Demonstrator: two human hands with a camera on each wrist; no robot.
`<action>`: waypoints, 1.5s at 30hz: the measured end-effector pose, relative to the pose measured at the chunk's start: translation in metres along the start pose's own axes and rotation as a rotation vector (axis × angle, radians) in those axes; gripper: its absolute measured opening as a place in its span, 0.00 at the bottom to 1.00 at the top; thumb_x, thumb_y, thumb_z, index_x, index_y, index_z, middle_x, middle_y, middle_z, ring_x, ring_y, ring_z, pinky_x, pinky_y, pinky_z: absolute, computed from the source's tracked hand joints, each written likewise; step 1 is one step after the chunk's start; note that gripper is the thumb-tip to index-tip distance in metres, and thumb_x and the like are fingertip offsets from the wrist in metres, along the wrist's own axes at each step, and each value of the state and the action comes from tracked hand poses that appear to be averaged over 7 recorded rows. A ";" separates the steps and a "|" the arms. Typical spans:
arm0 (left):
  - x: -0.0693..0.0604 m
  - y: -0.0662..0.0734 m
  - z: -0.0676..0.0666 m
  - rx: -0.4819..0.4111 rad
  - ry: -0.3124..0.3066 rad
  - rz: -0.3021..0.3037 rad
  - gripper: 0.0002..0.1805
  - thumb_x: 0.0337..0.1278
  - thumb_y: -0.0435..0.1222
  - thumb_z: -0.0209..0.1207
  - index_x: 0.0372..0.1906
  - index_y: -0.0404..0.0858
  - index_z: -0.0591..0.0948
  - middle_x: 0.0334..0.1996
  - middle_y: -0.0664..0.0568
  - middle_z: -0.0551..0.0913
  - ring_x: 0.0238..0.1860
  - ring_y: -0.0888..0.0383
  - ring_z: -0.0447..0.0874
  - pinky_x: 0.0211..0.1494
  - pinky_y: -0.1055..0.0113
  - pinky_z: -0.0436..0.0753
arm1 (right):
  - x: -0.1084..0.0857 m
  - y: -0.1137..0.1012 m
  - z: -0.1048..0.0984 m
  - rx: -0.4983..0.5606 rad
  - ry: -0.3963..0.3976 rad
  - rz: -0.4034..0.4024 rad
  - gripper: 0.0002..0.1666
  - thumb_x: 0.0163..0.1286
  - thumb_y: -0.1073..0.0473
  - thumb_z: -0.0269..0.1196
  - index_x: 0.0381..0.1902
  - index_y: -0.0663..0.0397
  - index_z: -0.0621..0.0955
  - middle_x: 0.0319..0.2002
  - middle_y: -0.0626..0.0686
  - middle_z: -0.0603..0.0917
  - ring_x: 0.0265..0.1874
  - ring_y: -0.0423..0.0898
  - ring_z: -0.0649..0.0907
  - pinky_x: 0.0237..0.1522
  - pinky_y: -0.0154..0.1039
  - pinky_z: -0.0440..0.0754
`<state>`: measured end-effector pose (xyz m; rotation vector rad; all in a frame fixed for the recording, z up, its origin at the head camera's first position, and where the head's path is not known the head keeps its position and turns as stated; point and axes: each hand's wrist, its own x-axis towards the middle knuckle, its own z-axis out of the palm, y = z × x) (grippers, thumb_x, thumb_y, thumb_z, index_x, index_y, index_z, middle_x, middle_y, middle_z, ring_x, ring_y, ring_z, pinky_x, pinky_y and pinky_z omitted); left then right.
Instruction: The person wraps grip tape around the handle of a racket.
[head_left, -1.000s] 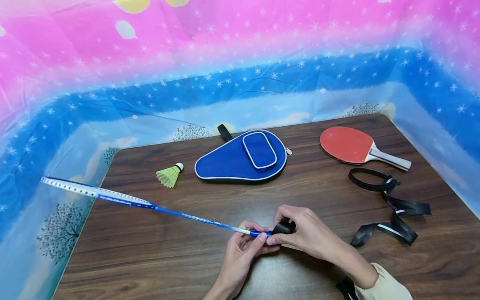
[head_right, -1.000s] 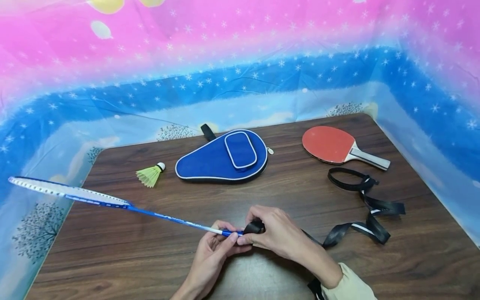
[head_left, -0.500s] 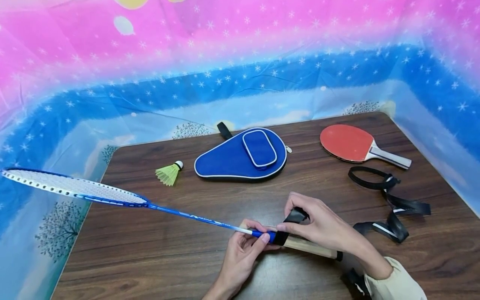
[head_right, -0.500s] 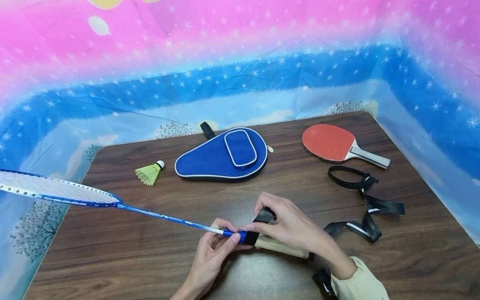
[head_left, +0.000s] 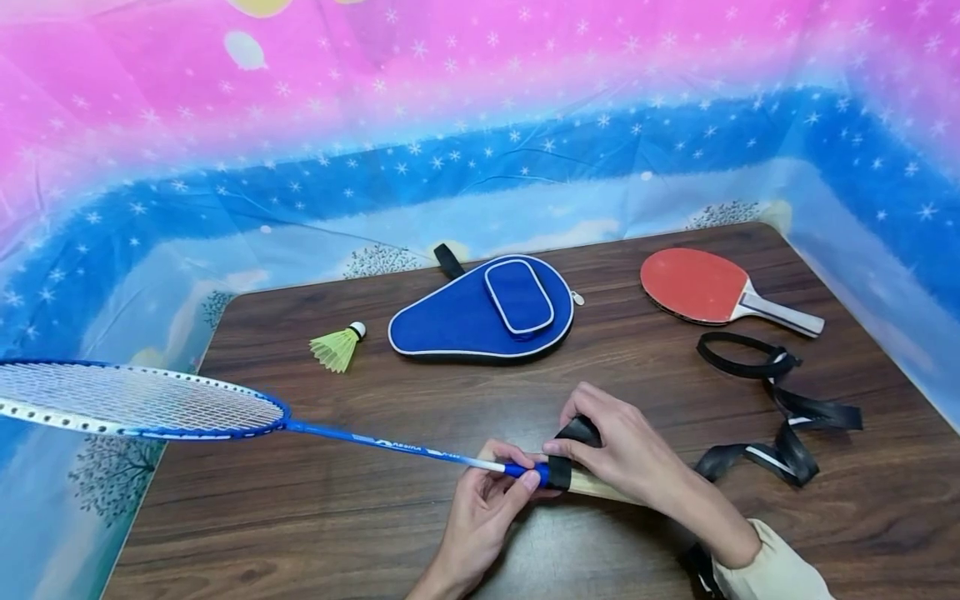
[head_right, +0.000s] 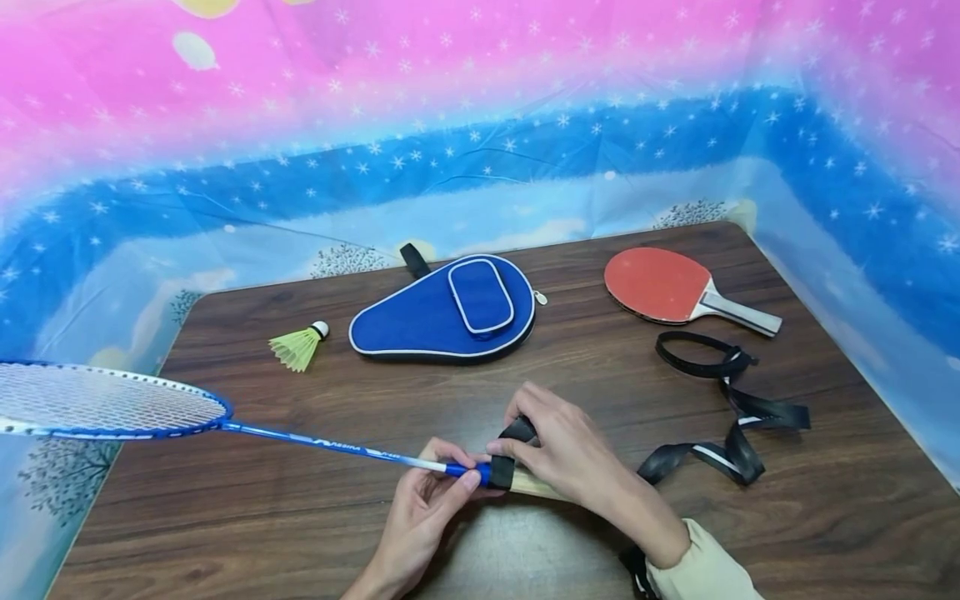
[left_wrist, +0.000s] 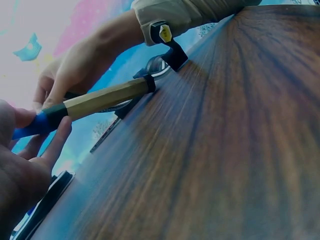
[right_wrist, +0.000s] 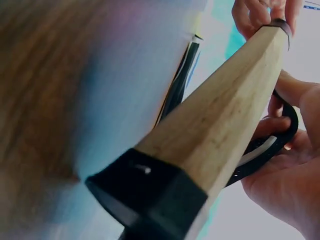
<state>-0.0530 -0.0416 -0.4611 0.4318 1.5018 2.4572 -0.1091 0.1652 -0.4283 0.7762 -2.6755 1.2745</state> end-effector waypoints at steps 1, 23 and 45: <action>0.000 0.000 0.000 -0.006 0.001 -0.004 0.09 0.69 0.24 0.52 0.48 0.22 0.67 0.52 0.26 0.72 0.56 0.38 0.76 0.55 0.45 0.79 | 0.000 -0.001 0.001 -0.021 -0.004 0.013 0.16 0.59 0.47 0.73 0.32 0.37 0.74 0.32 0.35 0.73 0.26 0.35 0.74 0.27 0.32 0.73; 0.000 0.002 0.004 -0.057 0.000 0.065 0.07 0.68 0.19 0.48 0.47 0.21 0.66 0.55 0.23 0.70 0.59 0.37 0.74 0.55 0.42 0.77 | -0.003 -0.008 0.005 0.254 -0.119 0.454 0.20 0.65 0.44 0.67 0.34 0.51 0.73 0.26 0.46 0.69 0.26 0.43 0.70 0.25 0.34 0.62; 0.002 0.002 0.003 -0.011 -0.002 0.143 0.07 0.63 0.16 0.51 0.43 0.21 0.68 0.49 0.22 0.63 0.53 0.43 0.75 0.52 0.40 0.79 | -0.002 -0.012 0.007 0.235 -0.114 0.448 0.20 0.61 0.45 0.71 0.32 0.50 0.73 0.24 0.45 0.71 0.24 0.42 0.71 0.25 0.34 0.64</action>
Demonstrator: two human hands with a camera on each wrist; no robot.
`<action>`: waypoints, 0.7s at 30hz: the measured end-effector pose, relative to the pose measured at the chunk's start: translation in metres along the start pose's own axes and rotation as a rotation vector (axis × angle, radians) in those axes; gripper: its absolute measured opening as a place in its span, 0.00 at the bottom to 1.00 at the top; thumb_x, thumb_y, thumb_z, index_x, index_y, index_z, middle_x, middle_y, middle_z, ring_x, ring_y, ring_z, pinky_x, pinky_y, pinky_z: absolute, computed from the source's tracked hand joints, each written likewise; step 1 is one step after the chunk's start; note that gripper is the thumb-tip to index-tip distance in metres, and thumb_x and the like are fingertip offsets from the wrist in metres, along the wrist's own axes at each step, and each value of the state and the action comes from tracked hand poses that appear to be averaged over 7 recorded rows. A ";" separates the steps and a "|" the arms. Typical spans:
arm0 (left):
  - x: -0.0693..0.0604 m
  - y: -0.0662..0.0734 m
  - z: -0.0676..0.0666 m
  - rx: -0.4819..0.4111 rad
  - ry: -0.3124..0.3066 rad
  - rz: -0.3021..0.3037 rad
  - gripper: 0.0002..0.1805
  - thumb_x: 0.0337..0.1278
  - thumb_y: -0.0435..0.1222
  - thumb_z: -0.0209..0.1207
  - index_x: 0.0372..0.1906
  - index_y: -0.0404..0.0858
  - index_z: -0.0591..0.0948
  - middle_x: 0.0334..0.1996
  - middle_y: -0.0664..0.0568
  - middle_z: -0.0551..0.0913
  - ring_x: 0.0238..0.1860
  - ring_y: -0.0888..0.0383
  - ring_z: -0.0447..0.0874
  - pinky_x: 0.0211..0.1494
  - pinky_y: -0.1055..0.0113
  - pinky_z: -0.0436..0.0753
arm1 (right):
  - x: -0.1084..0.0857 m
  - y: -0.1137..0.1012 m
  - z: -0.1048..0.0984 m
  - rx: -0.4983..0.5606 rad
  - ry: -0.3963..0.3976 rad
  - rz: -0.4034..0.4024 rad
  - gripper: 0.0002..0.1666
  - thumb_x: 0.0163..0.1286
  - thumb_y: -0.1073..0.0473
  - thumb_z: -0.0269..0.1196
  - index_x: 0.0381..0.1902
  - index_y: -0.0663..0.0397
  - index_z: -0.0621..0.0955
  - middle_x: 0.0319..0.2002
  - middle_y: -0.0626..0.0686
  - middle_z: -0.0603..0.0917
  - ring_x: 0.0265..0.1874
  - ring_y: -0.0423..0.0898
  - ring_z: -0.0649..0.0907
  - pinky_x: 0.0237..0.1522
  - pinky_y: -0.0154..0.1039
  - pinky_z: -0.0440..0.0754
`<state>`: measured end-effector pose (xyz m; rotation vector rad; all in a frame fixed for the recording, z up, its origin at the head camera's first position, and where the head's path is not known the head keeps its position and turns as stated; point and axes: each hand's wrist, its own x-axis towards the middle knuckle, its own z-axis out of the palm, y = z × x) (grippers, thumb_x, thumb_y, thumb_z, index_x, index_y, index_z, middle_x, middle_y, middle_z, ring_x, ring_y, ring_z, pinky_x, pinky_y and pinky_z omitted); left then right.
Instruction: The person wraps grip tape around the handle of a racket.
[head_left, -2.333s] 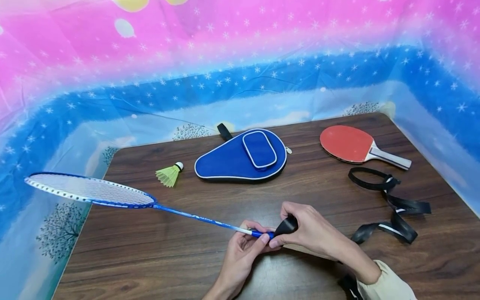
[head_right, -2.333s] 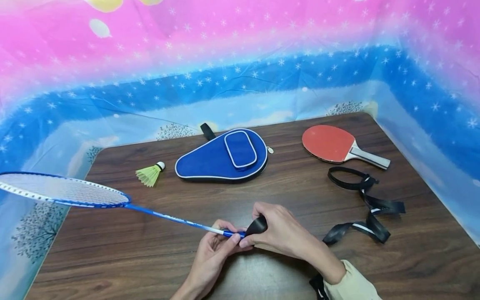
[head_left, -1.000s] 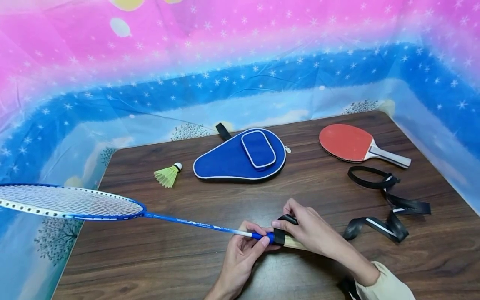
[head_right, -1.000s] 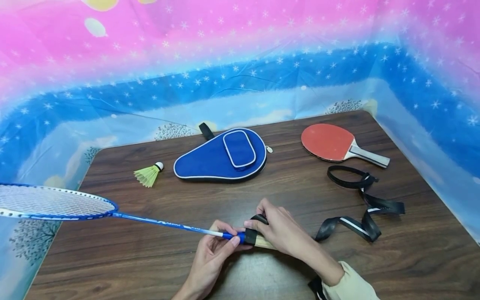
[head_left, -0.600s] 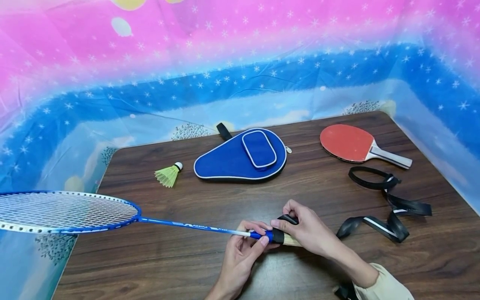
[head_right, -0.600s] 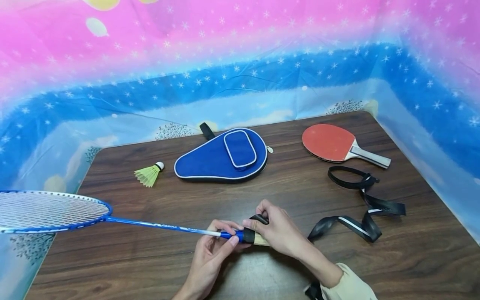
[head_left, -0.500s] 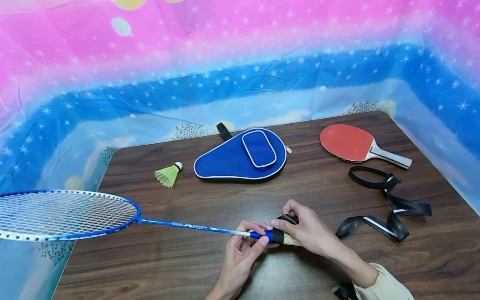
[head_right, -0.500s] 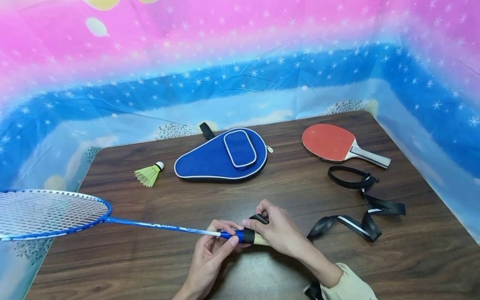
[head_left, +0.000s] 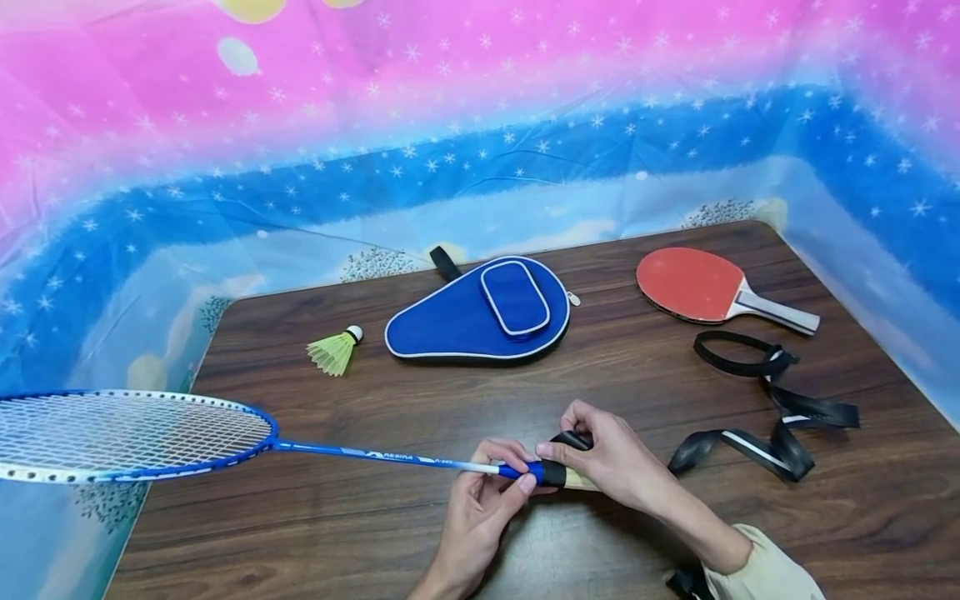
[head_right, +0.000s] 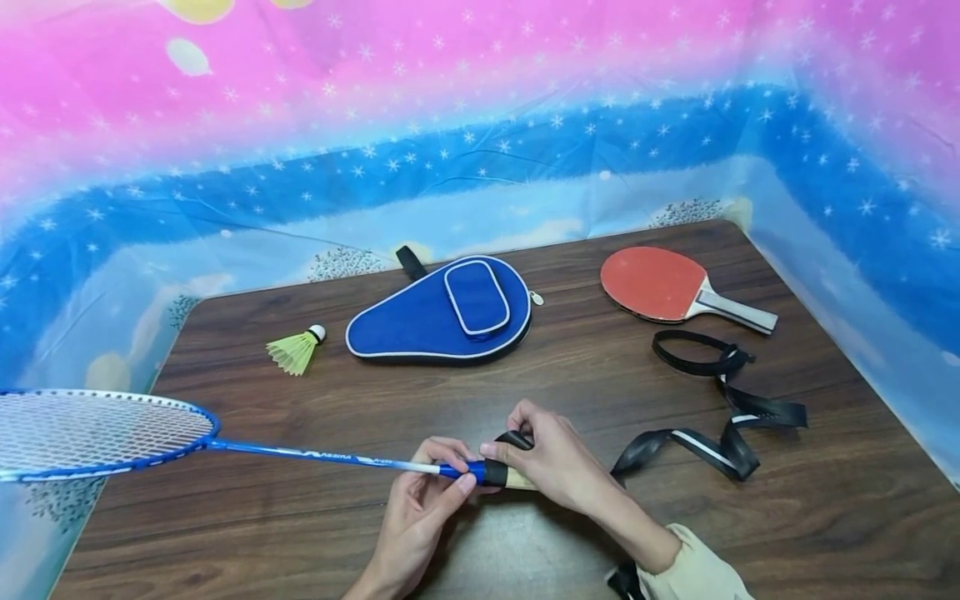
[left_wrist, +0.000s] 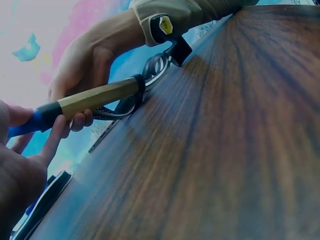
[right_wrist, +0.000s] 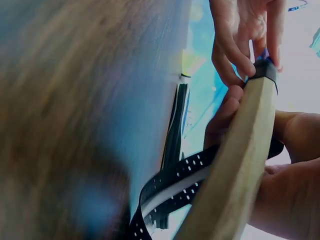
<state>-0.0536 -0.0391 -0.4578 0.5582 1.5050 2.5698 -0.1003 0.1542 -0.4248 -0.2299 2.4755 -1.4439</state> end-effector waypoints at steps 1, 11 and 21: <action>0.000 -0.001 -0.001 0.000 0.000 -0.001 0.07 0.62 0.16 0.52 0.43 0.21 0.68 0.48 0.23 0.63 0.52 0.44 0.75 0.52 0.40 0.79 | 0.000 0.000 0.000 -0.004 -0.006 -0.002 0.20 0.61 0.45 0.71 0.32 0.50 0.73 0.24 0.45 0.71 0.25 0.42 0.71 0.25 0.34 0.64; -0.003 -0.005 -0.005 0.028 0.027 -0.029 0.08 0.60 0.16 0.55 0.42 0.20 0.69 0.50 0.29 0.73 0.55 0.42 0.76 0.54 0.45 0.80 | 0.002 0.004 -0.004 0.017 -0.089 -0.045 0.16 0.64 0.46 0.69 0.36 0.48 0.75 0.29 0.46 0.75 0.28 0.44 0.72 0.28 0.35 0.66; -0.002 -0.003 -0.005 0.098 0.064 -0.005 0.10 0.58 0.17 0.57 0.42 0.20 0.70 0.45 0.24 0.77 0.51 0.47 0.80 0.54 0.63 0.81 | 0.003 0.008 -0.007 0.018 -0.235 -0.122 0.10 0.71 0.45 0.62 0.39 0.42 0.83 0.35 0.43 0.81 0.36 0.43 0.77 0.39 0.37 0.74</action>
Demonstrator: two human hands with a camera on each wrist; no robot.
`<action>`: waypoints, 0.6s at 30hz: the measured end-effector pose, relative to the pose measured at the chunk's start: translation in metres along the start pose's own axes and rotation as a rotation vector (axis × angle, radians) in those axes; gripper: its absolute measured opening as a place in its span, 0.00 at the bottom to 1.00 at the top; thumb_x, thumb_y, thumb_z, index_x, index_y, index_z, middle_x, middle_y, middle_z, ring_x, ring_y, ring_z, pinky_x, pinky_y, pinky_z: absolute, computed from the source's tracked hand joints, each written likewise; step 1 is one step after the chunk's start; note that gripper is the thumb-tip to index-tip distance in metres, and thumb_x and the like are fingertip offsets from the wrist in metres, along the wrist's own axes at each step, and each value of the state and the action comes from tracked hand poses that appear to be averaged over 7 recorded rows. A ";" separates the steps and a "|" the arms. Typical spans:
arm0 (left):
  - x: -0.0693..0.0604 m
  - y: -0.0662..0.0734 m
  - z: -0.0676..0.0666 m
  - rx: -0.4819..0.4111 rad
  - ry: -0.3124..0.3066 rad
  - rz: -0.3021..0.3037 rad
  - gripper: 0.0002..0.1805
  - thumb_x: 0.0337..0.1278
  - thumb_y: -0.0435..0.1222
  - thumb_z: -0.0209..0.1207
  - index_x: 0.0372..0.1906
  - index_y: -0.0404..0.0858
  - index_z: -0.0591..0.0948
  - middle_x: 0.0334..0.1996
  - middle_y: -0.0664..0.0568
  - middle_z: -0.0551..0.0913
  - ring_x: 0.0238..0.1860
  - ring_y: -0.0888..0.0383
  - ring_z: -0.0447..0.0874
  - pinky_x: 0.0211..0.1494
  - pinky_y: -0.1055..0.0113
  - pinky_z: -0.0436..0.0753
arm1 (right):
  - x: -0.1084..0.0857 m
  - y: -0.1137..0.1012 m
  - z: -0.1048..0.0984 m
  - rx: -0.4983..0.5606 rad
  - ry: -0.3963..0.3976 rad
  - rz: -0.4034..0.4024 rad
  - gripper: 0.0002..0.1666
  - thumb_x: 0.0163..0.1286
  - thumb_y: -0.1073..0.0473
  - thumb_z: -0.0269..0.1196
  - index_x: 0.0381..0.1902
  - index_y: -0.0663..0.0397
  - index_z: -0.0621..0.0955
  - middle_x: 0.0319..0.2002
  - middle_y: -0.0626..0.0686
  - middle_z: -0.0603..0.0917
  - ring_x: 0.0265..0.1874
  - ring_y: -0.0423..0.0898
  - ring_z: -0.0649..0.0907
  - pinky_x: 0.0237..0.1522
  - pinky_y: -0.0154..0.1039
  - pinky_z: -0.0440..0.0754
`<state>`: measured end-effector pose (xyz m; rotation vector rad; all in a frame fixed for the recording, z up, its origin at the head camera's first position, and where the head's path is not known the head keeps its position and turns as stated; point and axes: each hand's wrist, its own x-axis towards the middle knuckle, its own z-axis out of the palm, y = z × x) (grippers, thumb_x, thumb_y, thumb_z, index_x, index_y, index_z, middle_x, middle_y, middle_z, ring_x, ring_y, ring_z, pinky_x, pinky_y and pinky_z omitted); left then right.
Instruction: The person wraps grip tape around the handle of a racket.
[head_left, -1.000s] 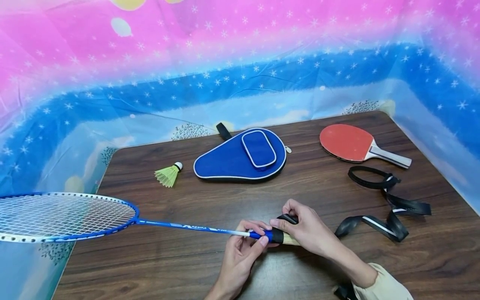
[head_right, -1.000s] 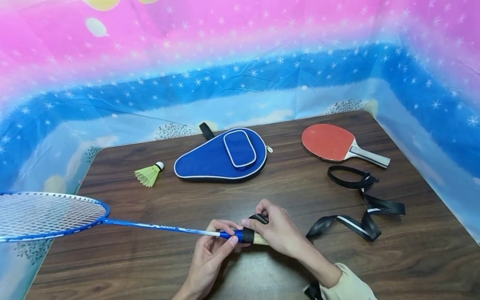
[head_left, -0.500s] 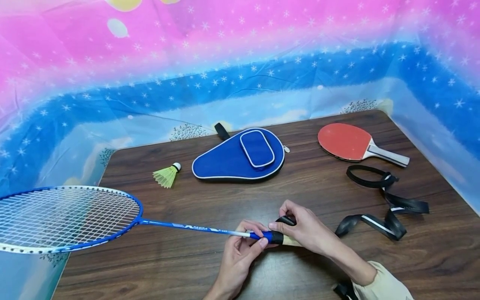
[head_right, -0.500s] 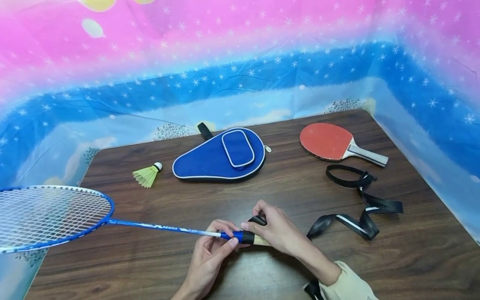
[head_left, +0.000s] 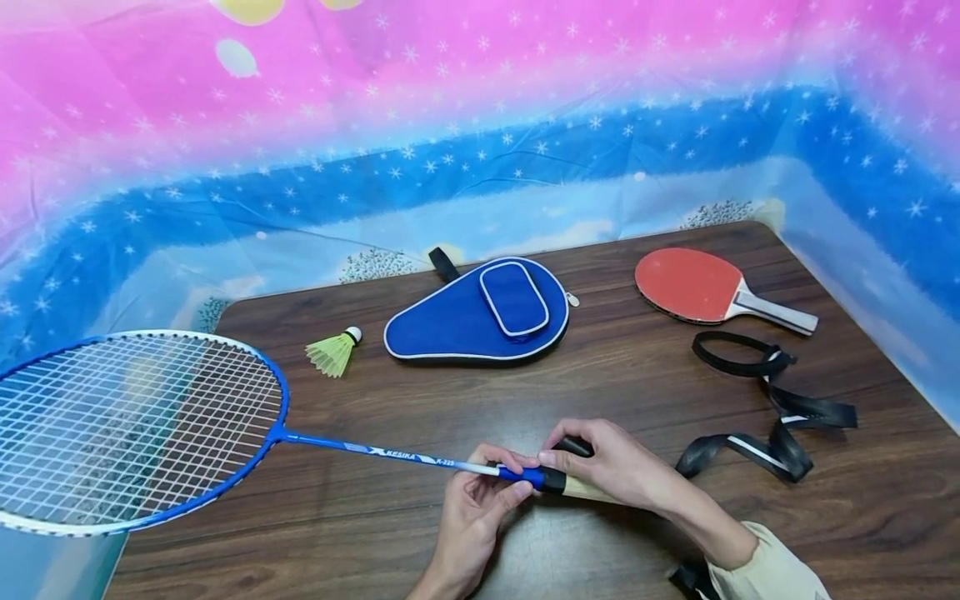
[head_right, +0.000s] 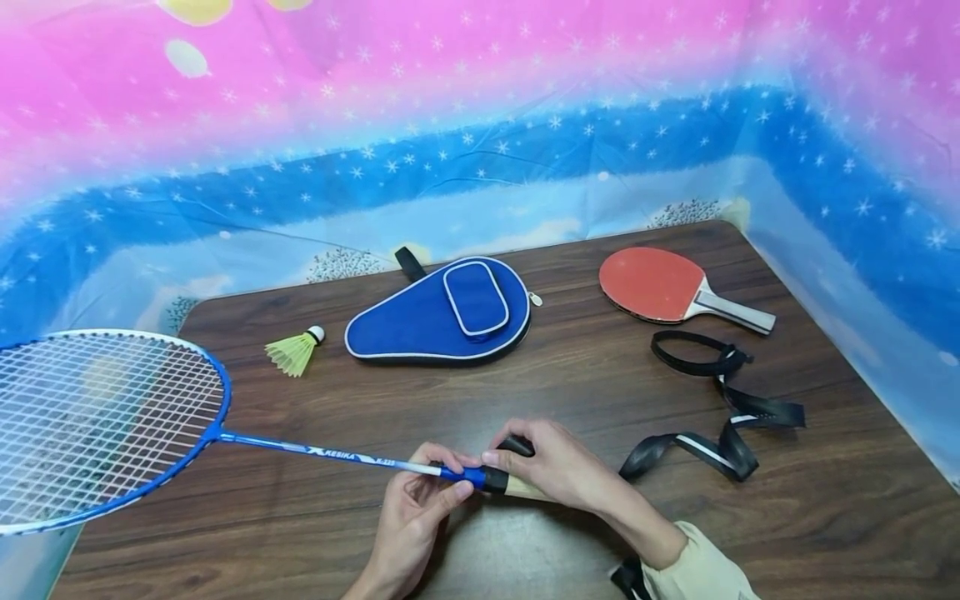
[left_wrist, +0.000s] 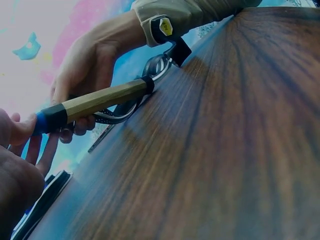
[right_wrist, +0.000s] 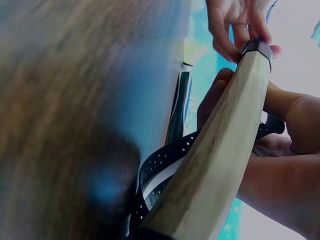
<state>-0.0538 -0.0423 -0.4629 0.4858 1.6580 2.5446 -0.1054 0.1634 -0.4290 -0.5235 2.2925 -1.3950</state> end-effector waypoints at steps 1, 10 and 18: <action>0.000 0.000 0.000 0.000 0.001 -0.003 0.10 0.58 0.17 0.57 0.42 0.20 0.70 0.45 0.24 0.77 0.51 0.47 0.80 0.54 0.63 0.81 | 0.000 0.000 0.000 0.003 -0.019 -0.008 0.10 0.71 0.45 0.61 0.39 0.41 0.83 0.34 0.42 0.81 0.35 0.42 0.77 0.38 0.36 0.74; 0.001 0.000 -0.001 0.018 -0.030 0.019 0.11 0.58 0.16 0.57 0.43 0.23 0.70 0.45 0.30 0.80 0.51 0.44 0.80 0.55 0.63 0.79 | -0.003 0.000 -0.007 0.081 -0.152 -0.011 0.13 0.75 0.46 0.57 0.37 0.43 0.85 0.23 0.40 0.73 0.23 0.37 0.71 0.23 0.30 0.66; 0.002 0.001 -0.001 0.032 -0.047 0.058 0.14 0.58 0.16 0.55 0.48 0.23 0.70 0.46 0.28 0.78 0.51 0.47 0.79 0.56 0.65 0.79 | -0.002 0.001 -0.006 0.122 -0.136 -0.023 0.12 0.74 0.48 0.58 0.38 0.46 0.85 0.26 0.42 0.79 0.26 0.38 0.75 0.27 0.30 0.71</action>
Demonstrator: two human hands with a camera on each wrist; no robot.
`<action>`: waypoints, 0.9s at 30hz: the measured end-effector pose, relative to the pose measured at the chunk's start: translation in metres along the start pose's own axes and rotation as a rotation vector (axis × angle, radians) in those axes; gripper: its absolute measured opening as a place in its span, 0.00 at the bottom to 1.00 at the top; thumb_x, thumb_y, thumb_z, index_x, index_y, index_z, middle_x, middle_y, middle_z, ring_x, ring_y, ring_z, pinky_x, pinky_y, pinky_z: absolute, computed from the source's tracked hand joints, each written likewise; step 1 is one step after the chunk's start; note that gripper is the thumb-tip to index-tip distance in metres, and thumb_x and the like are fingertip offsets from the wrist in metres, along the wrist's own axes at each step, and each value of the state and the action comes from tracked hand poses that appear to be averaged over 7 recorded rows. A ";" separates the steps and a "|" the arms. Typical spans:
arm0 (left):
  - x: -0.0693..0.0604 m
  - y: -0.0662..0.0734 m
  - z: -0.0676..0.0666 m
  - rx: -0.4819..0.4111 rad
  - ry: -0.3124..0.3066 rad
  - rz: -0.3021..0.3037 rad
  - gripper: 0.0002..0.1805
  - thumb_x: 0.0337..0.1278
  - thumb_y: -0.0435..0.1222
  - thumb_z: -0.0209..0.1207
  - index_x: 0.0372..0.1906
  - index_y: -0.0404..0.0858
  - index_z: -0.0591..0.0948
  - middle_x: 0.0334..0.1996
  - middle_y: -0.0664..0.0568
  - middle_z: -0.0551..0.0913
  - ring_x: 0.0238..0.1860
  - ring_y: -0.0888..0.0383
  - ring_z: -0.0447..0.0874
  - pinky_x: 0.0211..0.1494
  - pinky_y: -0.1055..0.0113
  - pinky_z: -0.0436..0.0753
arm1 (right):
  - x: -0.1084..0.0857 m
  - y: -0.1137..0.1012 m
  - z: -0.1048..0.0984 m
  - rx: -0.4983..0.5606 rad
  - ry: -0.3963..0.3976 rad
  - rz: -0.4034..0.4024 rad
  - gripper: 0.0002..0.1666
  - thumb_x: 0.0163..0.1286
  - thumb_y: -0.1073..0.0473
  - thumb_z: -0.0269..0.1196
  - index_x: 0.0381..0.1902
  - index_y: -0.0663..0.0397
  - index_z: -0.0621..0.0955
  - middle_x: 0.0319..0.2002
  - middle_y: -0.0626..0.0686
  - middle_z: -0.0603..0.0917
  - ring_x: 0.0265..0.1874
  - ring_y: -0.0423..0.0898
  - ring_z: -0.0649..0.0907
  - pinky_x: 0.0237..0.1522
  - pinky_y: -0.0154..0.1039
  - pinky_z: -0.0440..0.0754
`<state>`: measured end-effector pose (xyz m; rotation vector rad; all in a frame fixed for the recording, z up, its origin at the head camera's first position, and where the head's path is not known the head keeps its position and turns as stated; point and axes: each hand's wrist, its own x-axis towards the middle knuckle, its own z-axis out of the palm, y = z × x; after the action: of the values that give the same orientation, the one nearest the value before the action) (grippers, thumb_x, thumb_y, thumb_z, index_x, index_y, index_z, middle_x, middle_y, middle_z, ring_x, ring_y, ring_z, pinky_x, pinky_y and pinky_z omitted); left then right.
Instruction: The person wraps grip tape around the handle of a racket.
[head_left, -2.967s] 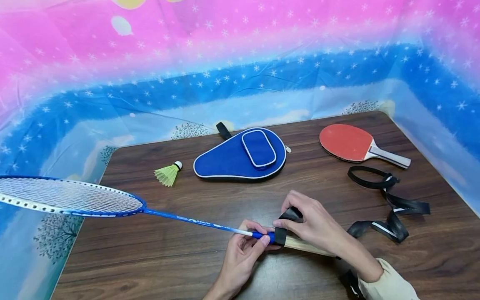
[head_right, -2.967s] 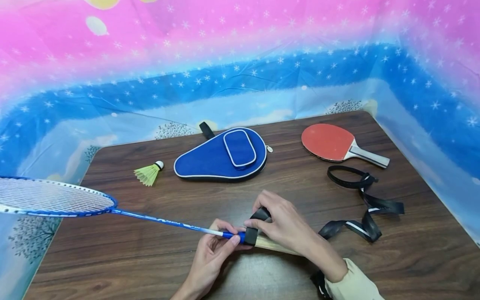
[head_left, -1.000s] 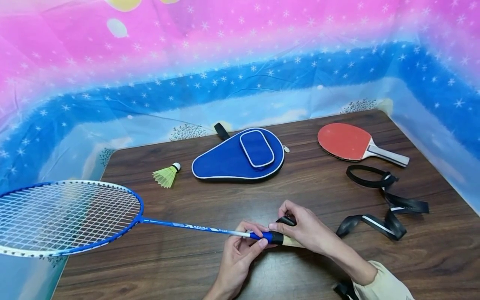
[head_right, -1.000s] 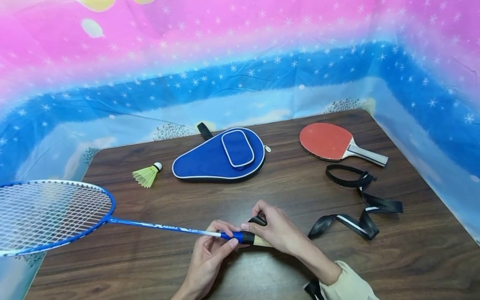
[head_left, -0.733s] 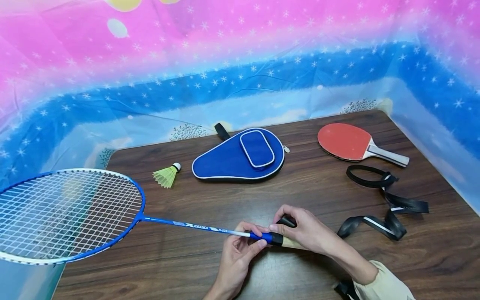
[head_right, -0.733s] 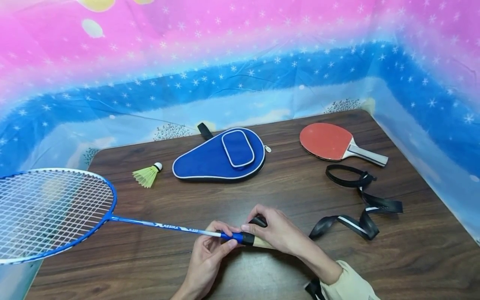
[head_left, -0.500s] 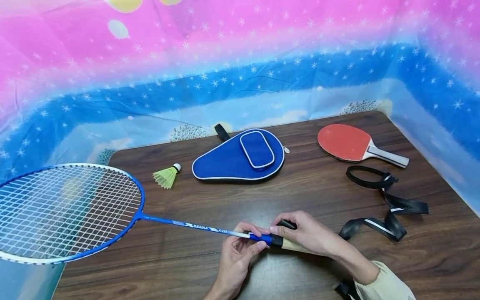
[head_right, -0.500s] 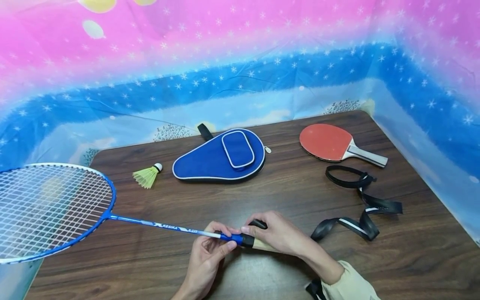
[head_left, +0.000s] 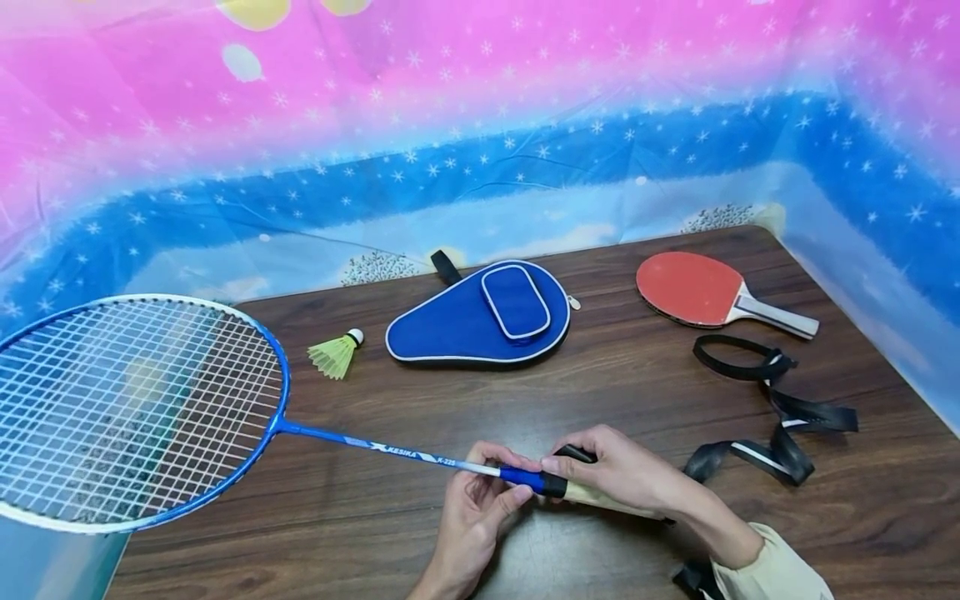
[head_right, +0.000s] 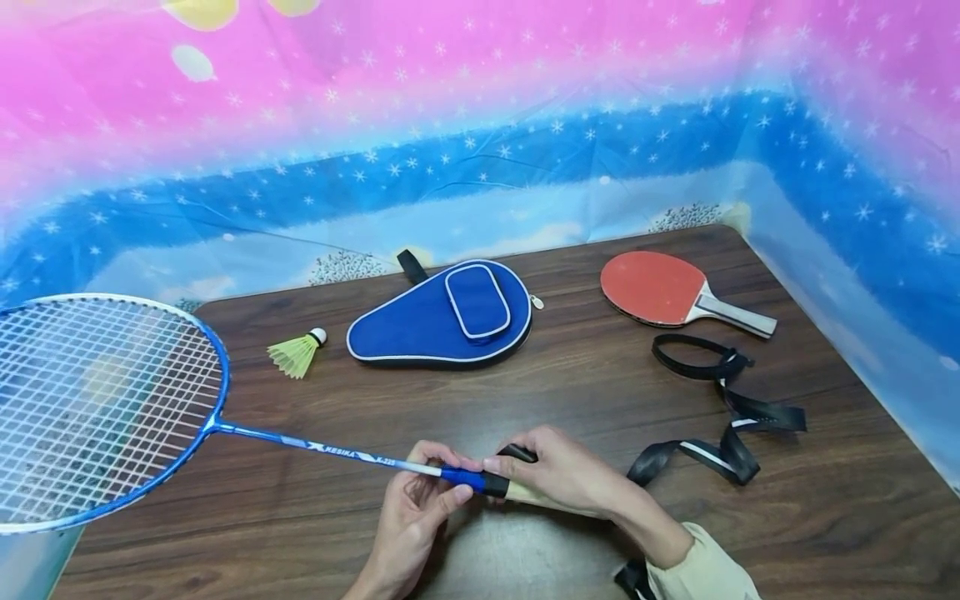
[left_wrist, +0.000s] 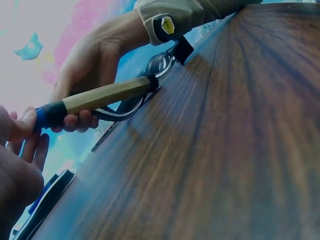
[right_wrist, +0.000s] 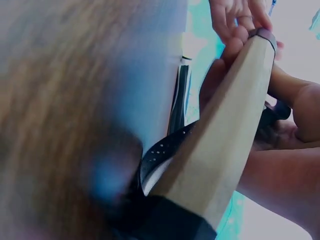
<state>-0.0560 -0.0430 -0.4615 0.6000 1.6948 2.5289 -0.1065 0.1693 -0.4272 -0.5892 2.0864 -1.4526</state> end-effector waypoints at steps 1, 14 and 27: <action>0.000 0.000 0.000 0.008 -0.001 0.013 0.15 0.59 0.16 0.55 0.51 0.23 0.70 0.48 0.27 0.77 0.51 0.46 0.79 0.57 0.64 0.78 | 0.001 0.000 0.000 -0.009 0.015 -0.003 0.12 0.74 0.47 0.58 0.39 0.45 0.84 0.27 0.42 0.79 0.27 0.39 0.75 0.28 0.31 0.71; -0.002 -0.001 0.002 0.221 0.167 -0.099 0.12 0.68 0.30 0.56 0.53 0.29 0.76 0.42 0.37 0.84 0.40 0.40 0.85 0.47 0.53 0.85 | 0.000 -0.003 0.005 -0.117 0.264 -0.085 0.12 0.62 0.40 0.68 0.40 0.32 0.81 0.35 0.41 0.83 0.35 0.43 0.80 0.37 0.40 0.79; -0.001 -0.001 0.007 0.109 0.260 -0.135 0.09 0.64 0.28 0.61 0.45 0.28 0.78 0.42 0.34 0.82 0.39 0.41 0.86 0.43 0.51 0.85 | 0.003 -0.002 0.013 -0.315 0.359 -0.335 0.16 0.57 0.43 0.73 0.40 0.34 0.80 0.38 0.34 0.81 0.42 0.35 0.79 0.44 0.37 0.78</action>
<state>-0.0532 -0.0365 -0.4600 0.1576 1.8916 2.5221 -0.1007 0.1578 -0.4293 -0.8893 2.6280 -1.5040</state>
